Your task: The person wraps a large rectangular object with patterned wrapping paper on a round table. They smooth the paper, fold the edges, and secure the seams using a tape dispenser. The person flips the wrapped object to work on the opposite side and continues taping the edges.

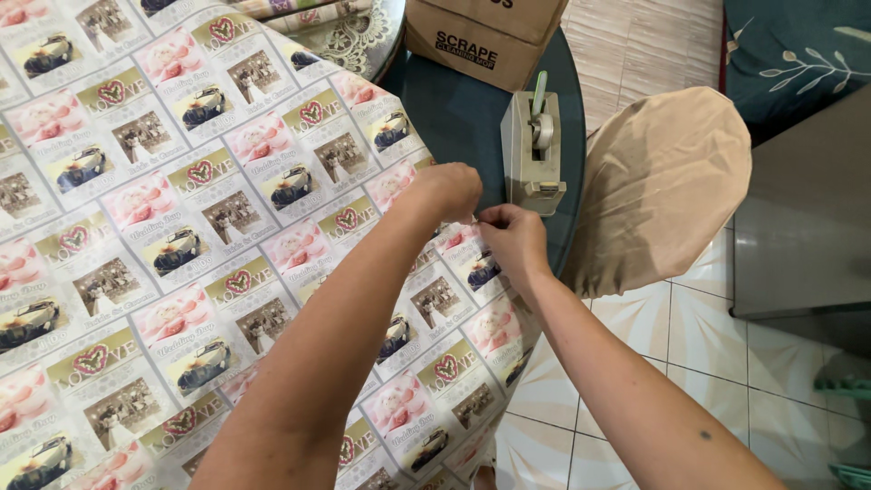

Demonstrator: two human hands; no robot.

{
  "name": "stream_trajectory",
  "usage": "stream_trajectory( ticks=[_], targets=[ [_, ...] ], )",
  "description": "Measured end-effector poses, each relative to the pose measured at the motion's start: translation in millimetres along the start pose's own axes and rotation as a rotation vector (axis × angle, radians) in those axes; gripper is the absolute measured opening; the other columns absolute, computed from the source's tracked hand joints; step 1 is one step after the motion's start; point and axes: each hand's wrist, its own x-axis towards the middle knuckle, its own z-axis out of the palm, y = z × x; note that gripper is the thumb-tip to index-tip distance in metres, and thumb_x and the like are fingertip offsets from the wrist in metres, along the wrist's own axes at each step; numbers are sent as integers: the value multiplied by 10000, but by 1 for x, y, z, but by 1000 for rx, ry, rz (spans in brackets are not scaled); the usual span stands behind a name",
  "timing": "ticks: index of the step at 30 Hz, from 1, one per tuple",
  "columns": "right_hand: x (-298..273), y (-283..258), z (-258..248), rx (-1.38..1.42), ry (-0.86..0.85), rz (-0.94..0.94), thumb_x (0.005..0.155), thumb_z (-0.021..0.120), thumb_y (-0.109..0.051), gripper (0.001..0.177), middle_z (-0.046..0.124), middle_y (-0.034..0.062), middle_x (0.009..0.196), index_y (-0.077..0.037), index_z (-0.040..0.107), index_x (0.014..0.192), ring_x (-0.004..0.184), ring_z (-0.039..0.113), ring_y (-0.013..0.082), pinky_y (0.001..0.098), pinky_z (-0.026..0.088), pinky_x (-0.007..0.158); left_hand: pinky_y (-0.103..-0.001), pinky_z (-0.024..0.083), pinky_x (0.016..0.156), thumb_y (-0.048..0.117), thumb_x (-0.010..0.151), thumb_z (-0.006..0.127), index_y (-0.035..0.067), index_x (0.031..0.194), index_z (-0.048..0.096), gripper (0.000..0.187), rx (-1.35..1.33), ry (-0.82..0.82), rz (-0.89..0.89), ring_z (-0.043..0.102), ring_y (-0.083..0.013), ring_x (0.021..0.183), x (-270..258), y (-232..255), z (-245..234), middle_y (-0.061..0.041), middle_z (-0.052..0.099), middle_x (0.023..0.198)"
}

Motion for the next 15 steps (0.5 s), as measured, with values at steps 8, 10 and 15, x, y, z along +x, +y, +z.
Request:
stream_trajectory(
  ticks=[8,10,15],
  targets=[
    [15,0,9,-72,-124,88,893,692,-126,151,740,132,772,4,761,922,660,632,148,337,500,612,-459,578,842,243,763,816,95,918,794,215,-60,209,36,687,-337,1054,-5,-3,14,-162,682,1144],
    [18,-4,14,-184,-90,21,892,706,-149,152,744,159,767,-7,748,927,665,684,206,365,524,635,-465,587,823,170,812,766,92,947,765,156,-80,331,38,707,-353,1012,-11,-3,21,-172,667,1161],
    [7,-24,20,-569,42,-154,788,784,-168,117,709,161,889,-75,747,848,803,689,382,475,531,681,-487,574,765,59,831,699,54,1097,620,277,-187,608,43,706,-371,968,-37,-7,46,-184,643,1120]
  ],
)
